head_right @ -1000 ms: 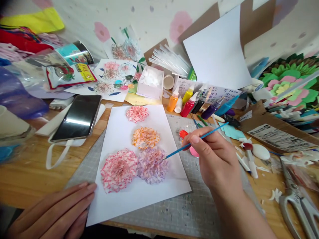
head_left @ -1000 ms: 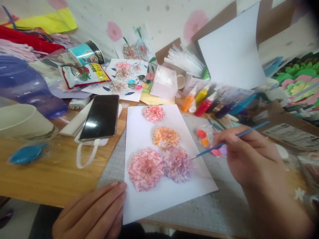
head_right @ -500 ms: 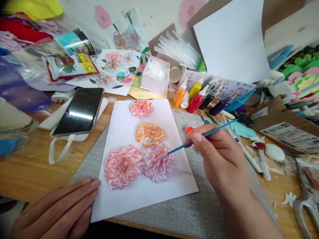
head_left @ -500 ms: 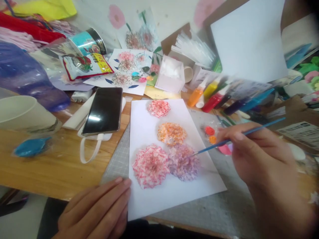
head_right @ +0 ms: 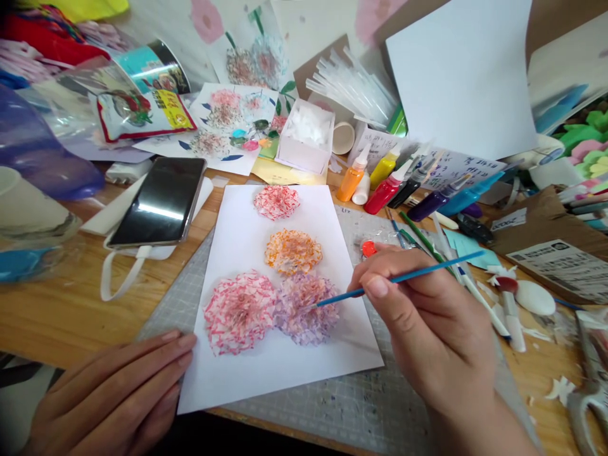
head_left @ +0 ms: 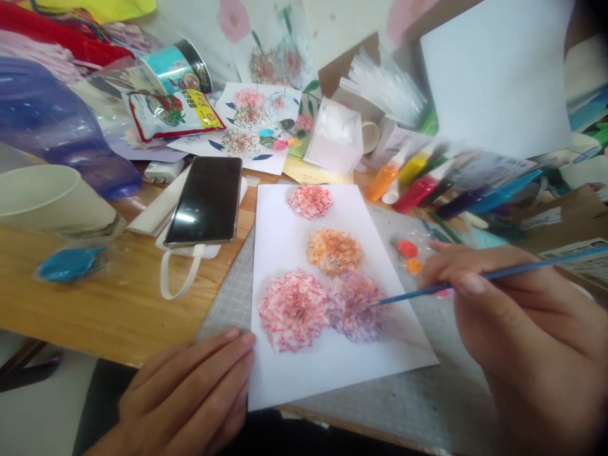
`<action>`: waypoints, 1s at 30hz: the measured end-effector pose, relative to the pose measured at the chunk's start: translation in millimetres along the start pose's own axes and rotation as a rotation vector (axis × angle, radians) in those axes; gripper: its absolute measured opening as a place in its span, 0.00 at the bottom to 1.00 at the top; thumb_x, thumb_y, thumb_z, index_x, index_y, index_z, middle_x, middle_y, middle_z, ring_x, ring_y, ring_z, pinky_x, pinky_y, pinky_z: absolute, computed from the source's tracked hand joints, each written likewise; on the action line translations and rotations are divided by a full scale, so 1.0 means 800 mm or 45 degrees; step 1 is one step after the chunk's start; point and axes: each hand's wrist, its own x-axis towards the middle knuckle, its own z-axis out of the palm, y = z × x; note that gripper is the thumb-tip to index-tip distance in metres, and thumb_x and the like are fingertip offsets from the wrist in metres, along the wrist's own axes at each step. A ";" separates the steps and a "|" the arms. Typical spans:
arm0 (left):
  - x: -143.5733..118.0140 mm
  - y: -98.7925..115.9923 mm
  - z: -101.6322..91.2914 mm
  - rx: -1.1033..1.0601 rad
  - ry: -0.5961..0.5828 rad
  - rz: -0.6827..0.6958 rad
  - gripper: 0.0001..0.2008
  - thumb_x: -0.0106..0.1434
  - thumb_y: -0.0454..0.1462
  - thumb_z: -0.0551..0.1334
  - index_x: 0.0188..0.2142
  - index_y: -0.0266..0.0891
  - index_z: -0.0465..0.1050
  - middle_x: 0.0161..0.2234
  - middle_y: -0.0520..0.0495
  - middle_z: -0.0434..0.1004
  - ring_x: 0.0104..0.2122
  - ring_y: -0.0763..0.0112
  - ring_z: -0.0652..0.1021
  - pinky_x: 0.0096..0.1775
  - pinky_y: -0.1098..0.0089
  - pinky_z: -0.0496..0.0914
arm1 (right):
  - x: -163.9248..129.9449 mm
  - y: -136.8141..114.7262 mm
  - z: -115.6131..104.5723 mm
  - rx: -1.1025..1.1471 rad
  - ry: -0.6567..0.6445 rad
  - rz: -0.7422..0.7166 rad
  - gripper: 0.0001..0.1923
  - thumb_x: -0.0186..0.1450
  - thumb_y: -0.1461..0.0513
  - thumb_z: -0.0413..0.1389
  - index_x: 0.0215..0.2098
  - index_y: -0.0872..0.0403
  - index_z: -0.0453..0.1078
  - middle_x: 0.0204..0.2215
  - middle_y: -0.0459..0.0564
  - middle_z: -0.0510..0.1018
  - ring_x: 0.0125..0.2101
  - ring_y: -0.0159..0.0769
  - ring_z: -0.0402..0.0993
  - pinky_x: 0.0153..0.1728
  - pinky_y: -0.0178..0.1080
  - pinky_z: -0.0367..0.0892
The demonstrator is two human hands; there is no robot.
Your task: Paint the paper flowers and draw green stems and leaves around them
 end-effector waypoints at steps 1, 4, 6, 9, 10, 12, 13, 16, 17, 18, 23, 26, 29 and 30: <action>-0.001 0.000 0.000 0.009 -0.009 0.008 0.11 0.56 0.30 0.66 0.40 0.35 0.78 0.41 0.46 0.83 0.43 0.64 0.80 0.43 0.64 0.73 | 0.000 0.000 0.000 -0.013 -0.027 -0.022 0.08 0.64 0.65 0.55 0.35 0.46 0.75 0.31 0.43 0.78 0.35 0.34 0.74 0.42 0.37 0.70; -0.004 -0.001 -0.001 0.024 -0.023 0.026 0.11 0.56 0.31 0.66 0.41 0.36 0.78 0.42 0.46 0.83 0.43 0.63 0.80 0.42 0.64 0.73 | 0.001 -0.002 0.003 -0.060 -0.090 -0.063 0.08 0.64 0.65 0.56 0.36 0.45 0.75 0.30 0.43 0.78 0.34 0.35 0.74 0.43 0.39 0.71; -0.005 0.000 -0.002 0.010 -0.022 0.019 0.11 0.56 0.31 0.67 0.40 0.36 0.78 0.42 0.46 0.83 0.44 0.63 0.80 0.42 0.64 0.73 | 0.001 -0.002 0.004 -0.077 -0.054 -0.043 0.08 0.64 0.65 0.56 0.35 0.46 0.75 0.31 0.43 0.78 0.35 0.35 0.74 0.46 0.40 0.70; -0.006 0.002 -0.002 -0.019 -0.011 -0.009 0.11 0.55 0.30 0.67 0.40 0.35 0.78 0.42 0.46 0.83 0.45 0.63 0.79 0.43 0.65 0.73 | 0.001 0.000 0.002 -0.058 -0.026 -0.017 0.08 0.64 0.66 0.56 0.35 0.46 0.75 0.32 0.42 0.78 0.36 0.33 0.74 0.50 0.38 0.68; -0.006 0.002 -0.002 -0.026 -0.004 -0.012 0.11 0.55 0.29 0.66 0.40 0.35 0.78 0.42 0.45 0.83 0.45 0.63 0.79 0.43 0.65 0.73 | 0.001 0.000 0.002 -0.050 -0.046 -0.026 0.09 0.64 0.66 0.56 0.36 0.46 0.75 0.31 0.41 0.78 0.36 0.32 0.74 0.51 0.37 0.68; -0.005 0.001 -0.002 -0.021 -0.007 0.004 0.12 0.55 0.29 0.66 0.41 0.34 0.78 0.41 0.45 0.83 0.45 0.63 0.79 0.43 0.65 0.73 | 0.001 0.000 0.002 -0.050 -0.070 -0.038 0.09 0.64 0.67 0.56 0.36 0.45 0.75 0.31 0.41 0.78 0.36 0.32 0.74 0.52 0.37 0.67; -0.004 0.001 -0.002 -0.014 -0.007 0.019 0.12 0.55 0.29 0.67 0.41 0.34 0.78 0.42 0.45 0.83 0.45 0.63 0.79 0.43 0.65 0.73 | 0.001 0.000 0.002 -0.049 -0.060 -0.037 0.09 0.64 0.67 0.56 0.36 0.45 0.75 0.31 0.41 0.78 0.36 0.32 0.74 0.52 0.37 0.67; -0.003 -0.001 -0.001 0.005 -0.021 0.025 0.12 0.55 0.30 0.67 0.40 0.35 0.78 0.42 0.45 0.83 0.44 0.62 0.80 0.43 0.65 0.74 | -0.001 -0.006 0.010 -0.052 -0.009 0.008 0.07 0.64 0.64 0.56 0.35 0.45 0.75 0.31 0.42 0.78 0.36 0.33 0.74 0.47 0.38 0.69; -0.002 -0.001 0.000 0.006 -0.023 0.015 0.11 0.55 0.30 0.66 0.40 0.35 0.78 0.42 0.45 0.83 0.44 0.63 0.80 0.43 0.65 0.74 | -0.002 -0.010 0.014 -0.071 0.016 0.049 0.06 0.64 0.63 0.57 0.34 0.45 0.75 0.31 0.42 0.78 0.37 0.34 0.74 0.46 0.38 0.69; -0.002 -0.001 0.000 0.004 -0.020 0.006 0.11 0.56 0.30 0.66 0.40 0.35 0.78 0.42 0.45 0.83 0.44 0.63 0.80 0.43 0.65 0.74 | -0.003 -0.014 0.018 -0.096 0.048 0.098 0.06 0.64 0.63 0.57 0.34 0.44 0.75 0.31 0.42 0.78 0.37 0.35 0.74 0.46 0.39 0.69; -0.004 0.000 0.002 0.001 -0.008 0.004 0.11 0.56 0.29 0.66 0.40 0.35 0.78 0.41 0.44 0.83 0.44 0.63 0.79 0.43 0.64 0.72 | -0.010 -0.030 0.030 -0.126 0.209 0.200 0.06 0.64 0.63 0.57 0.32 0.45 0.74 0.31 0.43 0.78 0.40 0.37 0.73 0.47 0.40 0.67; -0.005 -0.002 0.000 0.006 -0.009 0.020 0.12 0.55 0.29 0.67 0.41 0.34 0.78 0.42 0.44 0.83 0.44 0.62 0.79 0.43 0.64 0.72 | -0.007 -0.023 0.020 -0.115 0.128 0.183 0.05 0.63 0.63 0.57 0.32 0.46 0.75 0.32 0.43 0.79 0.39 0.35 0.74 0.48 0.40 0.66; -0.006 -0.004 -0.002 -0.006 -0.022 0.075 0.13 0.55 0.29 0.67 0.41 0.34 0.78 0.43 0.44 0.82 0.45 0.62 0.79 0.43 0.65 0.73 | 0.004 -0.005 0.001 0.071 0.219 0.075 0.06 0.61 0.66 0.57 0.30 0.50 0.75 0.28 0.44 0.77 0.33 0.36 0.75 0.48 0.44 0.66; -0.006 -0.005 -0.002 -0.015 -0.022 0.089 0.13 0.55 0.29 0.67 0.41 0.34 0.79 0.43 0.44 0.82 0.45 0.62 0.79 0.43 0.65 0.73 | 0.007 0.003 -0.005 0.154 0.310 0.051 0.07 0.61 0.67 0.56 0.30 0.51 0.75 0.26 0.45 0.76 0.31 0.37 0.75 0.45 0.45 0.68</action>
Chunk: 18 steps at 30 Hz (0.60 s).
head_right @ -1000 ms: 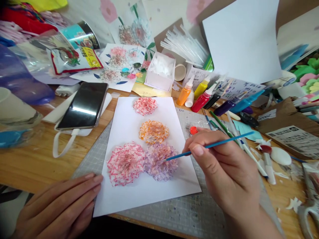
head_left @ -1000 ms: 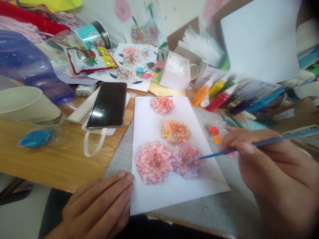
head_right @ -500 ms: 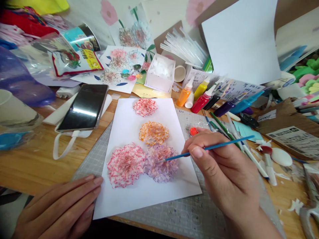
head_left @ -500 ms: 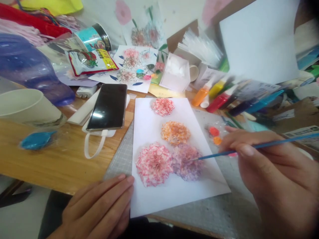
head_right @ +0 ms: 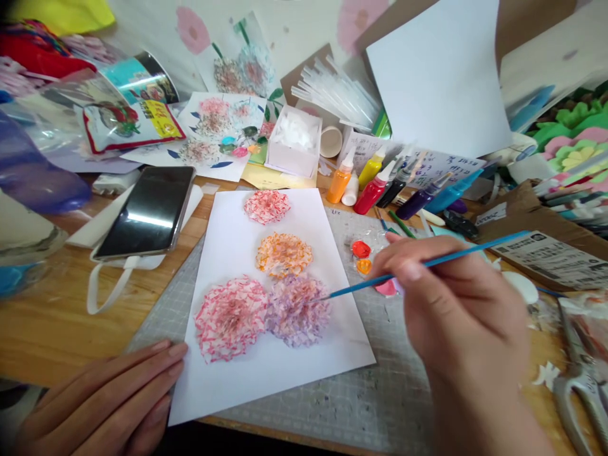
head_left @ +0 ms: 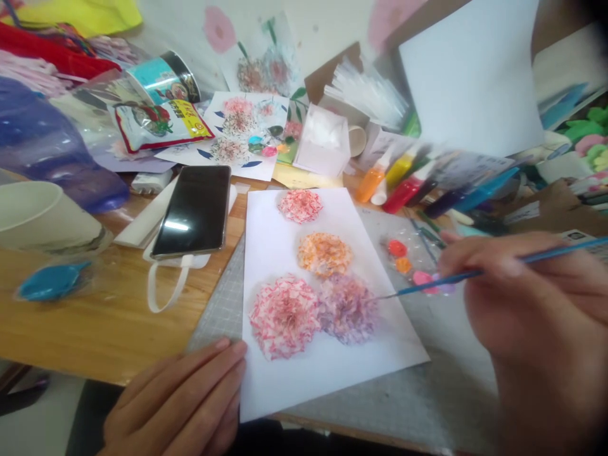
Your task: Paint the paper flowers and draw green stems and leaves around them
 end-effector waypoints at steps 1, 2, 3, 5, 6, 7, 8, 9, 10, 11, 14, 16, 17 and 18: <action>-0.001 0.000 0.001 -0.013 0.005 -0.015 0.13 0.55 0.28 0.67 0.41 0.34 0.78 0.42 0.44 0.82 0.45 0.62 0.79 0.43 0.65 0.73 | 0.005 0.007 -0.005 0.074 0.076 -0.016 0.07 0.60 0.68 0.56 0.29 0.53 0.75 0.25 0.45 0.75 0.28 0.37 0.74 0.41 0.45 0.69; -0.001 0.001 0.002 -0.028 0.015 -0.049 0.12 0.55 0.27 0.67 0.41 0.34 0.78 0.42 0.43 0.83 0.45 0.62 0.79 0.44 0.65 0.73 | 0.009 0.013 -0.010 0.121 0.135 -0.001 0.07 0.59 0.69 0.56 0.28 0.53 0.74 0.24 0.46 0.75 0.27 0.37 0.74 0.37 0.44 0.69; -0.003 0.002 0.003 -0.040 0.026 -0.086 0.12 0.56 0.27 0.66 0.41 0.34 0.78 0.41 0.43 0.83 0.45 0.62 0.79 0.44 0.64 0.73 | 0.012 0.018 -0.014 0.145 0.154 0.034 0.07 0.58 0.69 0.56 0.27 0.54 0.74 0.24 0.46 0.75 0.27 0.36 0.74 0.35 0.42 0.69; -0.006 0.004 0.007 -0.056 0.027 -0.153 0.12 0.57 0.26 0.66 0.41 0.34 0.78 0.41 0.42 0.83 0.45 0.61 0.79 0.46 0.62 0.73 | 0.014 0.027 -0.019 0.160 0.118 0.141 0.05 0.58 0.68 0.59 0.27 0.54 0.75 0.24 0.46 0.76 0.27 0.34 0.75 0.33 0.39 0.69; -0.008 0.005 0.008 -0.058 0.025 -0.156 0.12 0.57 0.26 0.66 0.41 0.35 0.78 0.41 0.42 0.82 0.45 0.61 0.79 0.46 0.61 0.73 | 0.014 0.030 -0.021 0.164 0.094 0.193 0.04 0.58 0.67 0.60 0.27 0.54 0.75 0.25 0.46 0.77 0.28 0.33 0.75 0.32 0.37 0.69; -0.010 0.006 0.009 -0.055 0.014 -0.139 0.13 0.57 0.27 0.66 0.42 0.35 0.78 0.42 0.41 0.82 0.45 0.60 0.79 0.47 0.61 0.73 | 0.013 0.032 -0.022 0.174 0.070 0.230 0.03 0.58 0.66 0.60 0.28 0.54 0.75 0.25 0.46 0.78 0.28 0.32 0.75 0.31 0.36 0.69; -0.011 0.006 0.010 -0.053 0.004 -0.137 0.13 0.56 0.26 0.67 0.42 0.35 0.78 0.42 0.41 0.82 0.45 0.60 0.79 0.47 0.60 0.73 | 0.012 0.033 -0.022 0.198 0.047 0.249 0.02 0.59 0.65 0.60 0.28 0.54 0.75 0.25 0.46 0.78 0.28 0.32 0.75 0.31 0.36 0.69; -0.012 0.007 0.010 -0.050 -0.004 -0.144 0.14 0.56 0.26 0.67 0.42 0.35 0.78 0.42 0.40 0.82 0.45 0.59 0.79 0.47 0.60 0.73 | 0.011 0.034 -0.022 0.227 0.027 0.258 0.02 0.59 0.64 0.61 0.28 0.54 0.75 0.25 0.46 0.78 0.28 0.32 0.75 0.31 0.36 0.69; -0.012 0.006 0.009 -0.049 -0.011 -0.153 0.14 0.55 0.26 0.67 0.42 0.35 0.78 0.42 0.40 0.82 0.45 0.59 0.79 0.47 0.60 0.72 | 0.010 0.034 -0.022 0.251 0.000 0.266 0.02 0.59 0.63 0.61 0.28 0.53 0.75 0.25 0.46 0.78 0.28 0.33 0.75 0.31 0.37 0.69; -0.012 0.005 0.008 -0.046 -0.013 -0.159 0.15 0.55 0.25 0.67 0.43 0.34 0.78 0.42 0.40 0.82 0.45 0.59 0.80 0.47 0.60 0.73 | 0.009 0.034 -0.022 0.267 -0.034 0.277 0.03 0.59 0.62 0.61 0.29 0.53 0.75 0.25 0.46 0.78 0.28 0.33 0.74 0.31 0.37 0.68; -0.010 -0.004 0.004 -0.011 -0.020 -0.075 0.15 0.55 0.26 0.67 0.42 0.34 0.78 0.42 0.40 0.82 0.44 0.59 0.80 0.46 0.61 0.73 | 0.005 0.034 -0.021 0.243 -0.136 0.311 0.03 0.61 0.59 0.61 0.31 0.51 0.75 0.27 0.45 0.78 0.29 0.33 0.74 0.31 0.37 0.68; -0.010 -0.011 0.003 0.021 -0.042 0.080 0.14 0.54 0.29 0.67 0.42 0.34 0.78 0.41 0.40 0.82 0.43 0.60 0.80 0.45 0.63 0.74 | 0.002 0.034 -0.020 0.223 -0.191 0.293 0.03 0.63 0.59 0.60 0.33 0.49 0.75 0.28 0.44 0.78 0.31 0.32 0.74 0.32 0.36 0.69; -0.010 -0.014 0.003 0.032 -0.049 0.127 0.14 0.54 0.29 0.67 0.42 0.34 0.78 0.42 0.40 0.82 0.43 0.60 0.80 0.45 0.64 0.74 | 0.000 0.034 -0.019 0.221 -0.212 0.273 0.03 0.63 0.58 0.60 0.34 0.48 0.75 0.28 0.43 0.78 0.32 0.32 0.74 0.33 0.36 0.69; -0.011 -0.015 0.003 0.036 -0.059 0.128 0.15 0.54 0.29 0.67 0.43 0.34 0.78 0.42 0.40 0.82 0.43 0.60 0.80 0.45 0.63 0.74 | -0.001 0.034 -0.019 0.219 -0.231 0.255 0.03 0.64 0.59 0.59 0.34 0.47 0.75 0.28 0.43 0.77 0.33 0.32 0.74 0.34 0.35 0.69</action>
